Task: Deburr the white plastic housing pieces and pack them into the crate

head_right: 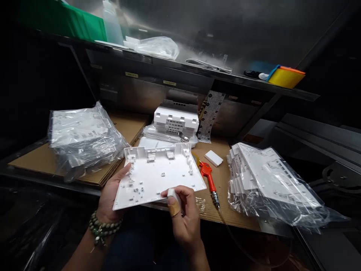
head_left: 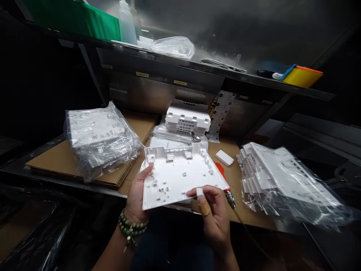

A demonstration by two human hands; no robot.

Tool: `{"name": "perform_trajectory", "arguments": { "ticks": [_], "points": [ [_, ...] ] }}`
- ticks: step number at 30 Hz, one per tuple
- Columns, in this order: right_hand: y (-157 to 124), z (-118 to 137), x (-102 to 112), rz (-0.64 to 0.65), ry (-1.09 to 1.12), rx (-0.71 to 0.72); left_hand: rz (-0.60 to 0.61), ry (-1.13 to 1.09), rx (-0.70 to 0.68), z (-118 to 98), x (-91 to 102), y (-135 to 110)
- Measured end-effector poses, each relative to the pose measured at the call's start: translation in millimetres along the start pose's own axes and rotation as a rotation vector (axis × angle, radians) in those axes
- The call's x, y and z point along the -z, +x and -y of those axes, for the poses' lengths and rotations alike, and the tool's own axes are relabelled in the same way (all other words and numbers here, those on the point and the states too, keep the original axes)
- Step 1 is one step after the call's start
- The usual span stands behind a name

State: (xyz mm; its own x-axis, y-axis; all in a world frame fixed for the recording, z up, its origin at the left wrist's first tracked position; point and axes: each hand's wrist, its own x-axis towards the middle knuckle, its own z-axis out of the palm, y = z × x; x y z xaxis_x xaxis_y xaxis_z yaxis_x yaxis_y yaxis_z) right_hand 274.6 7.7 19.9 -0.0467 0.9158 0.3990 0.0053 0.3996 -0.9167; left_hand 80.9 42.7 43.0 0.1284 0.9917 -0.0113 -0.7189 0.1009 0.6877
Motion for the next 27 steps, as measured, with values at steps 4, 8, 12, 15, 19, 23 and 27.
{"name": "perform_trajectory", "arguments": {
  "ticks": [4, 8, 12, 15, 19, 23, 27],
  "points": [
    [-0.2, 14.6, -0.6, 0.072, -0.25, 0.051, 0.001, -0.055, 0.068, -11.9, -4.0, -1.3],
    [-5.4, 32.4, -27.4, 0.104, -0.36, 0.323, 0.001, -0.112, 0.081, -7.4, -12.4, -3.2],
    [-13.3, 30.2, -47.5, 0.175, -0.366, 0.399, -0.009, -0.129, 0.097, -3.6, -17.1, -4.7],
    [-16.1, 24.4, -46.5, 0.169, -0.4, 0.39, -0.042, -0.114, 0.088, -4.4, -16.3, -4.0],
    [-19.1, 22.4, -49.1, 0.117, -0.4, 0.41, -0.058, -0.1, 0.059, -4.5, -15.4, -2.7],
    [-17.6, 19.3, -49.0, 0.136, -0.412, 0.407, -0.058, -0.036, 0.038, -5.2, -10.7, -2.3],
    [-3.0, 9.7, -3.4, -0.054, -0.495, 0.322, -0.004, 0.12, -0.008, -16.3, 9.5, -4.9]
  ]
}}
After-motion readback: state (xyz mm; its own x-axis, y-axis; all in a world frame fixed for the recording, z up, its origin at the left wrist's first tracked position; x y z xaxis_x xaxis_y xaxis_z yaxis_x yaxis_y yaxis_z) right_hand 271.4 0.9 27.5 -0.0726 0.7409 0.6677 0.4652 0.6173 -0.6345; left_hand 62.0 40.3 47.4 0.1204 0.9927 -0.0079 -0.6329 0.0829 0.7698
